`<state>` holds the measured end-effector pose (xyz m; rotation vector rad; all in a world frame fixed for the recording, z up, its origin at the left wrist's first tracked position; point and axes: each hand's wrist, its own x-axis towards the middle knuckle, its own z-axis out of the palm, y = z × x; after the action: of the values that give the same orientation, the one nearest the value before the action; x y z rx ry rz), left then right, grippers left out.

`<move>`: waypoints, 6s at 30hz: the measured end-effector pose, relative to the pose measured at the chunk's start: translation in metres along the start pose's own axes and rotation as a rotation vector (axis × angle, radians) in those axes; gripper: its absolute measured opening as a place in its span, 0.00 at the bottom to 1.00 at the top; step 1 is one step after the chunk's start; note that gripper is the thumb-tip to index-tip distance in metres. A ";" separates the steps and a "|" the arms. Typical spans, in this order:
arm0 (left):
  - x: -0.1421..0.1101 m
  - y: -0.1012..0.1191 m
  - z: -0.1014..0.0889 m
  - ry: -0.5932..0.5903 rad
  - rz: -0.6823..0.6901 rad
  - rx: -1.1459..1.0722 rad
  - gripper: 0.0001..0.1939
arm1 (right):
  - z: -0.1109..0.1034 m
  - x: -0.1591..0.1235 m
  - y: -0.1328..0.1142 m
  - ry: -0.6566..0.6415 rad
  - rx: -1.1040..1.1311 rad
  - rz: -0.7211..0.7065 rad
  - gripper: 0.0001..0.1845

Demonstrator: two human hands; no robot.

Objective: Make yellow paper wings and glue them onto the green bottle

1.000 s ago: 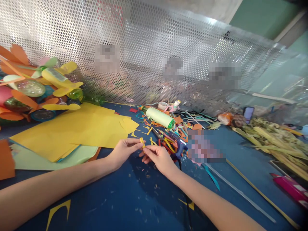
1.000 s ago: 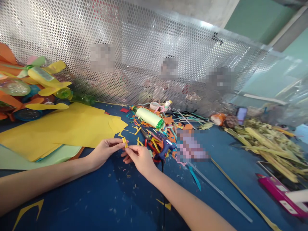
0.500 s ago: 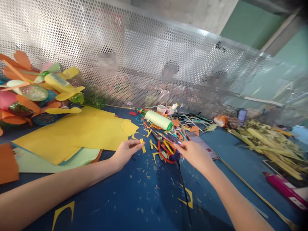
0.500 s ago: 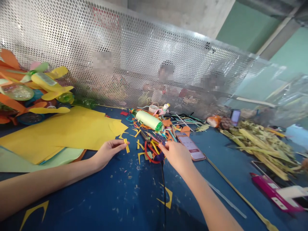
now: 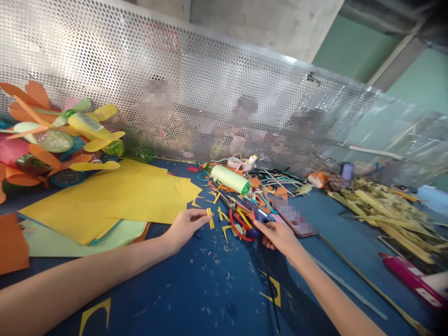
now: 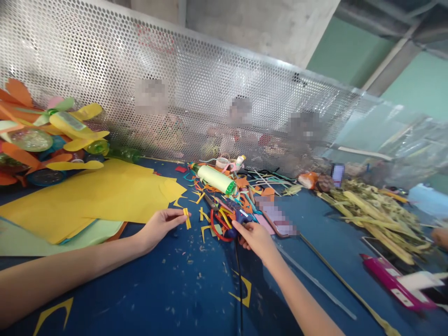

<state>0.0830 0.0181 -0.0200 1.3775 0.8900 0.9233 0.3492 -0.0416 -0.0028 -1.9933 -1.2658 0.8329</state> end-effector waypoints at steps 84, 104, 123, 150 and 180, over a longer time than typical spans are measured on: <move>0.004 -0.001 -0.001 -0.001 0.060 -0.046 0.14 | 0.049 -0.039 -0.046 -0.238 -0.043 -0.439 0.20; 0.005 -0.001 0.000 0.012 0.049 -0.036 0.14 | 0.045 -0.042 -0.048 -0.229 -0.149 -0.446 0.20; 0.002 0.005 0.002 -0.007 0.061 0.000 0.11 | 0.041 -0.043 -0.049 -0.198 -0.233 -0.439 0.22; 0.007 -0.004 -0.002 0.115 0.034 -0.129 0.16 | 0.041 -0.045 -0.049 -0.260 -0.255 -0.443 0.21; 0.008 -0.003 -0.003 0.140 0.030 -0.170 0.15 | 0.040 -0.047 -0.051 -0.318 -0.141 -0.426 0.20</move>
<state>0.0833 0.0272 -0.0226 1.1943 0.8759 1.1034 0.2755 -0.0603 0.0211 -1.6383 -1.8945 0.8847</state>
